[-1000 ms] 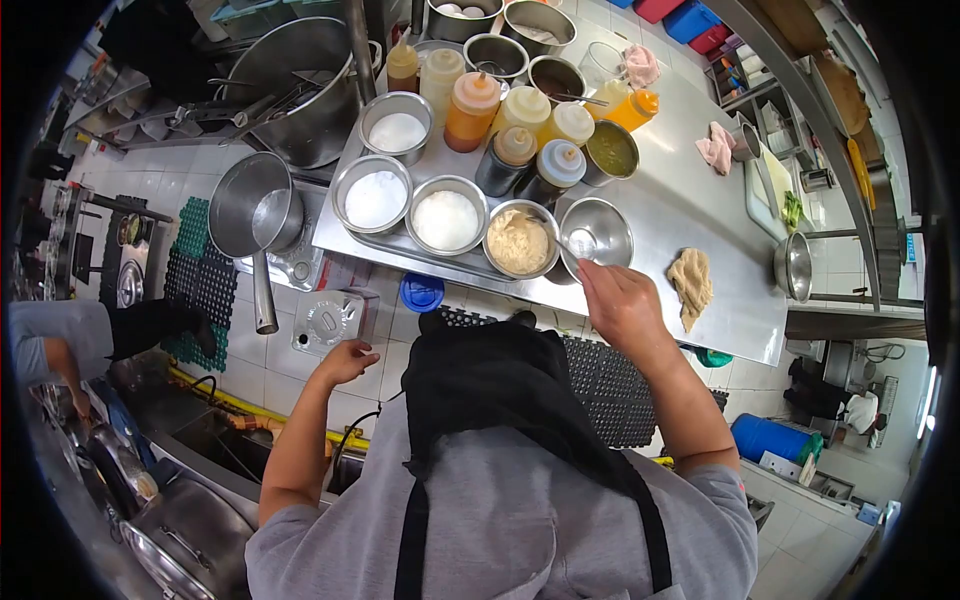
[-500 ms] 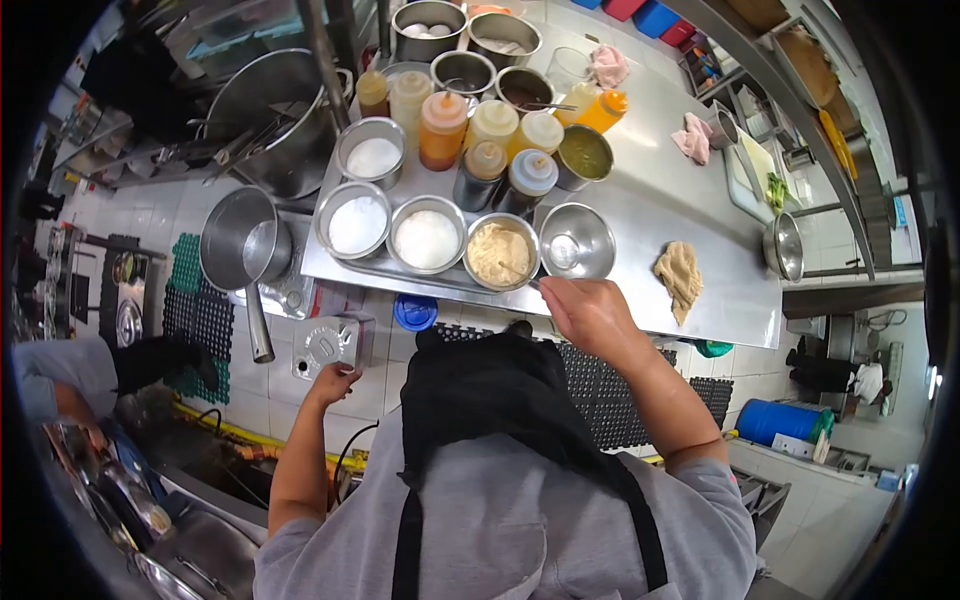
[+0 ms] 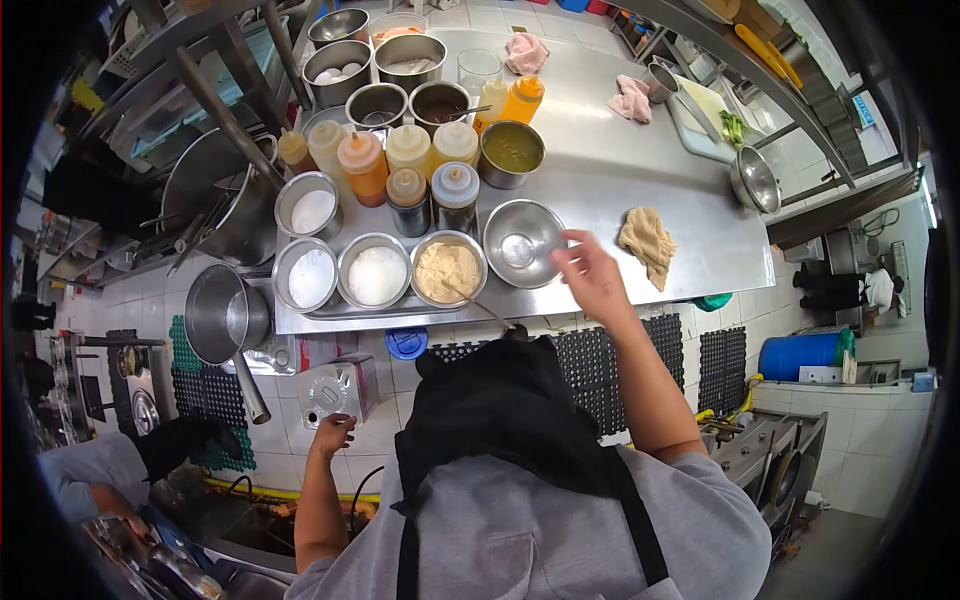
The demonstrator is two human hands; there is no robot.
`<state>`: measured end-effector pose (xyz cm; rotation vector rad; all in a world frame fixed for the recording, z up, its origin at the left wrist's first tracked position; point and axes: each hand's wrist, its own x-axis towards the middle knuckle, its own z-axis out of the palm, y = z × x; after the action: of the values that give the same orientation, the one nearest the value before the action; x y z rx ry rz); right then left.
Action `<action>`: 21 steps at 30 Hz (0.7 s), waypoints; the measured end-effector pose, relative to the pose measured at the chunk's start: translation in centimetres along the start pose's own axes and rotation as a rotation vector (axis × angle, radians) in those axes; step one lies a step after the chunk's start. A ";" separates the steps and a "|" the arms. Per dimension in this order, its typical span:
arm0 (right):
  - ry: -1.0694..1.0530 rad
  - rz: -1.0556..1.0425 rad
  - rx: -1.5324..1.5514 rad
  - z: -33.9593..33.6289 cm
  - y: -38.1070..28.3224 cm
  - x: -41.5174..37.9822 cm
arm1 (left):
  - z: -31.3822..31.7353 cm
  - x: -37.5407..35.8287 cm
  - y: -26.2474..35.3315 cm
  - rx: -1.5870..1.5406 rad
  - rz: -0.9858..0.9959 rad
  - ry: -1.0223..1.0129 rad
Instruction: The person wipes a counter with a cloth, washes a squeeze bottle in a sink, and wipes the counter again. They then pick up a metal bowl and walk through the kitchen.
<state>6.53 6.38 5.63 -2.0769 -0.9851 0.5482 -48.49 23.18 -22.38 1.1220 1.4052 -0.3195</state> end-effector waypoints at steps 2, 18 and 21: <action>0.115 0.206 -0.110 0.5 7.2 1.1 | 0.4 -0.5 0.3 0.018 0.000 0.006; -0.003 0.507 0.461 -12.0 21.9 -11.4 | 16.0 -10.7 19.0 0.425 0.336 -0.338; 0.087 0.628 0.506 -17.8 28.9 -19.4 | 27.3 -13.8 27.1 0.498 0.507 -0.546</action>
<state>19.46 -28.96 -4.86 -1.8881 -0.0895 0.9040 -14.28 9.79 -4.55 1.5999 0.5383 -0.5731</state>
